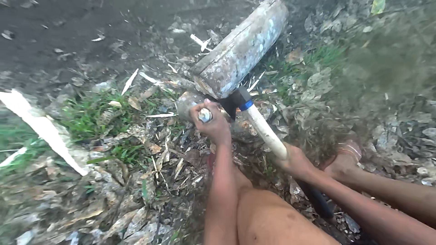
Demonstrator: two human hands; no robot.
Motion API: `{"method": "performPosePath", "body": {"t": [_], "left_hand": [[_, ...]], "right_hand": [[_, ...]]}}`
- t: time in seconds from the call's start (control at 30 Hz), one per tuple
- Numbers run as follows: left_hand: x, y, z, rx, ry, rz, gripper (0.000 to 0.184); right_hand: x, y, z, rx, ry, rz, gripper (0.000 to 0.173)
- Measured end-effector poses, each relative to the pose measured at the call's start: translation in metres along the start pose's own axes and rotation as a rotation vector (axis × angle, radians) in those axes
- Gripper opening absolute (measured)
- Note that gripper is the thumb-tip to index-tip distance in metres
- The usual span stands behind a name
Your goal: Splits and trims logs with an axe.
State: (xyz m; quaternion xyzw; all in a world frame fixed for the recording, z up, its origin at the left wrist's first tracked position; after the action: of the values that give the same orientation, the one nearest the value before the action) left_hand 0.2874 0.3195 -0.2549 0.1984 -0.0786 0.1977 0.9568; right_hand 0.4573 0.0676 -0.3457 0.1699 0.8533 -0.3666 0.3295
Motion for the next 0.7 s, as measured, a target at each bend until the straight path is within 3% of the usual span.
{"method": "performPosePath", "body": {"t": [0.17, 0.33, 0.43, 0.5, 0.6, 0.7], "left_hand": [[0.004, 0.002, -0.001, -0.002, 0.011, 0.036, 0.003], [-0.006, 0.003, -0.008, -0.049, 0.008, 0.08, 0.004], [-0.009, 0.009, -0.009, -0.045, 0.036, 0.114, 0.002], [-0.01, 0.01, -0.009, -0.034, 0.047, 0.11, 0.003], [-0.011, 0.011, -0.01, -0.041, 0.069, 0.113, 0.005], [-0.022, 0.019, -0.015, -0.064, 0.06, 0.167, 0.004]], "right_hand": [[-0.026, -0.012, -0.018, -0.071, -0.005, 0.063, 0.044], [-0.096, -0.049, -0.077, -0.329, 0.144, 0.426, 0.034], [-0.11, -0.057, -0.089, -0.385, 0.206, 0.516, 0.034], [-0.084, -0.044, -0.068, -0.307, 0.147, 0.417, 0.037], [-0.013, -0.009, -0.008, -0.056, 0.048, 0.054, 0.048], [0.004, -0.003, -0.004, -0.029, 0.062, 0.016, 0.044]]}}
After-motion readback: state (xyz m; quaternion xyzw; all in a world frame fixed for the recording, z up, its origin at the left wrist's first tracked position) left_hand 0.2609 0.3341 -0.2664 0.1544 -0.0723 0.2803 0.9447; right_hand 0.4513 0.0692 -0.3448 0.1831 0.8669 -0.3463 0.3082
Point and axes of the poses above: each hand's wrist, its own y-axis towards the middle knuckle, its own x-axis out of the palm, z = x × y, the point moved 10 cm from there along y, towards the middle knuckle, and after that the axes turned 10 degrees about z, right-handed, at the moved point
